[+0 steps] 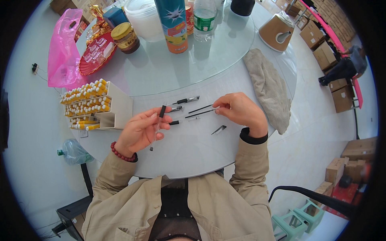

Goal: The person assembles several pens by hand at a table. They repeatedly pick up pen barrels, inserts, and caps, fit the components together, and place the assembled pens on the table. The process is performed one at a time with no tools visible.

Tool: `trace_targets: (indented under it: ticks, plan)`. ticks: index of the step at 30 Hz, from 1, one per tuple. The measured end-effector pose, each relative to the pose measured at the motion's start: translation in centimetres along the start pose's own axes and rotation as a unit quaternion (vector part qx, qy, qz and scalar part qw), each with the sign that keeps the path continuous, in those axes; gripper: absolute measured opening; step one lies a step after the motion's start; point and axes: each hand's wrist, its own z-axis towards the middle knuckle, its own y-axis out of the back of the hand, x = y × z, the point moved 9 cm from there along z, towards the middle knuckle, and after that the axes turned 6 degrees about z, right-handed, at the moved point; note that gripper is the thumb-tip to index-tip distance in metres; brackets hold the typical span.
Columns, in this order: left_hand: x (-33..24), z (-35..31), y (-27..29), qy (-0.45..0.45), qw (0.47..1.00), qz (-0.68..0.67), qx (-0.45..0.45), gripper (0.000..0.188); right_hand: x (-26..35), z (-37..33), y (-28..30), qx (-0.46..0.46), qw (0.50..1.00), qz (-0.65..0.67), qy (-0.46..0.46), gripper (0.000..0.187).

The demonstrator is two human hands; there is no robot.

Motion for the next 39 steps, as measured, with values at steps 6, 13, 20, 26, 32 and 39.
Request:
trace_targets:
  ticks: [6,13,20,26,32,39]
  plan:
    - [0.8,0.4,-0.2,0.031,0.999,-0.013,0.02,0.043,-0.8,0.1,0.2,-0.015,0.998,0.054,-0.031,0.012]
    - [0.9,0.2,-0.5,0.04,0.999,0.029,0.004,0.043,-0.4,0.2,0.6,-0.035,0.998,0.04,-0.023,0.009]
    - [0.0,0.2,0.0,-0.03,0.995,0.09,-0.041,0.041,0.2,0.4,1.1,-0.066,0.998,0.018,0.007,0.008]
    - [-1.6,0.1,0.6,-0.089,0.995,0.03,-0.044,0.025,1.9,0.2,1.6,-0.115,0.991,0.045,0.059,0.01]
    - [0.7,0.4,-0.2,0.017,0.997,0.074,-0.018,0.022,6.1,0.1,0.2,-0.11,0.968,0.136,0.178,0.009]
    - [1.6,0.4,-0.6,0.055,0.988,0.144,-0.024,0.017,9.3,0.4,-4.4,0.012,0.955,0.164,0.248,0.02]
